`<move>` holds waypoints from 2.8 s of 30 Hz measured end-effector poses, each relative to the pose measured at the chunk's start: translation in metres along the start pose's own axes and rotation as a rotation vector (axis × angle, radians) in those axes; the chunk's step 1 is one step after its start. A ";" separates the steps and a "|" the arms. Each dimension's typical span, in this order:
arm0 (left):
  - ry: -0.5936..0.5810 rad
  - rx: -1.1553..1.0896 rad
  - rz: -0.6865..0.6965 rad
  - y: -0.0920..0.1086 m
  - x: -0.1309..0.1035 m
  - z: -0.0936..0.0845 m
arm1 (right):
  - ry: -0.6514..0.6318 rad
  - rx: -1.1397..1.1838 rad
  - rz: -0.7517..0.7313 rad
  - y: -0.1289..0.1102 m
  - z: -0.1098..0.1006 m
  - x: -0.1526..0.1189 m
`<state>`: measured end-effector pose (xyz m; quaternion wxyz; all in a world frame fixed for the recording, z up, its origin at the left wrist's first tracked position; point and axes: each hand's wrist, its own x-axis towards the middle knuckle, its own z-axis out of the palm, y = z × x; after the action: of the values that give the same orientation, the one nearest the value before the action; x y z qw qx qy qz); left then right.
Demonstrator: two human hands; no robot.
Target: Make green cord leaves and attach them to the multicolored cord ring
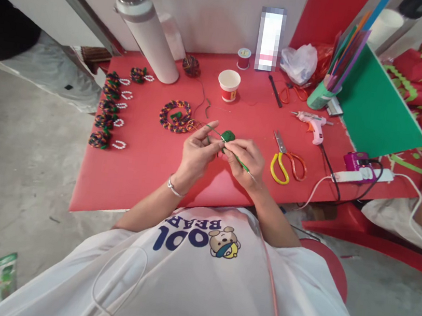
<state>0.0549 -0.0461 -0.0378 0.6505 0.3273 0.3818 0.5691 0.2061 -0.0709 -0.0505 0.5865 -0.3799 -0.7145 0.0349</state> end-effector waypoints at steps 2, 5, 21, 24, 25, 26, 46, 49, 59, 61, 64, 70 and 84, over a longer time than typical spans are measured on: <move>0.019 -0.004 0.010 -0.002 -0.001 0.001 | 0.014 -0.038 -0.019 -0.001 0.003 -0.001; 0.026 -0.001 0.010 -0.004 -0.001 0.000 | 0.017 -0.059 -0.023 -0.002 0.005 -0.002; 0.016 0.048 0.053 -0.004 0.000 -0.006 | -0.046 0.041 0.167 -0.006 -0.002 0.001; 0.013 0.044 0.055 -0.003 0.000 -0.007 | -0.048 0.075 0.171 -0.006 -0.003 0.001; 0.011 0.040 0.056 -0.003 0.000 -0.007 | -0.043 0.084 0.163 -0.006 -0.003 0.001; 0.011 0.038 0.055 -0.003 0.000 -0.006 | -0.038 0.088 0.155 -0.006 -0.002 0.000; -0.138 -0.040 -0.255 0.018 -0.002 -0.004 | -0.271 0.241 0.027 0.029 -0.023 0.014; -0.125 0.019 -0.245 0.017 -0.001 -0.005 | -0.369 0.203 0.027 0.033 -0.034 0.021; -0.114 0.153 -0.200 0.022 0.002 -0.009 | -0.393 0.218 0.072 0.021 -0.045 0.033; -0.132 0.164 -0.204 0.023 0.002 -0.010 | -0.374 0.249 0.066 0.020 -0.046 0.034; -0.168 0.179 -0.208 0.023 0.002 -0.010 | -0.375 0.266 0.092 0.020 -0.048 0.034; -0.205 0.141 -0.219 0.025 0.001 -0.010 | -0.382 0.291 0.111 0.020 -0.050 0.034; -0.319 0.015 -0.251 0.030 -0.002 -0.009 | -0.185 0.668 0.558 0.027 -0.024 0.007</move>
<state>0.0321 -0.0445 -0.0167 0.7661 0.3678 0.3160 0.4217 0.2401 -0.0564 -0.0508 0.5789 -0.3432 -0.5836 0.4544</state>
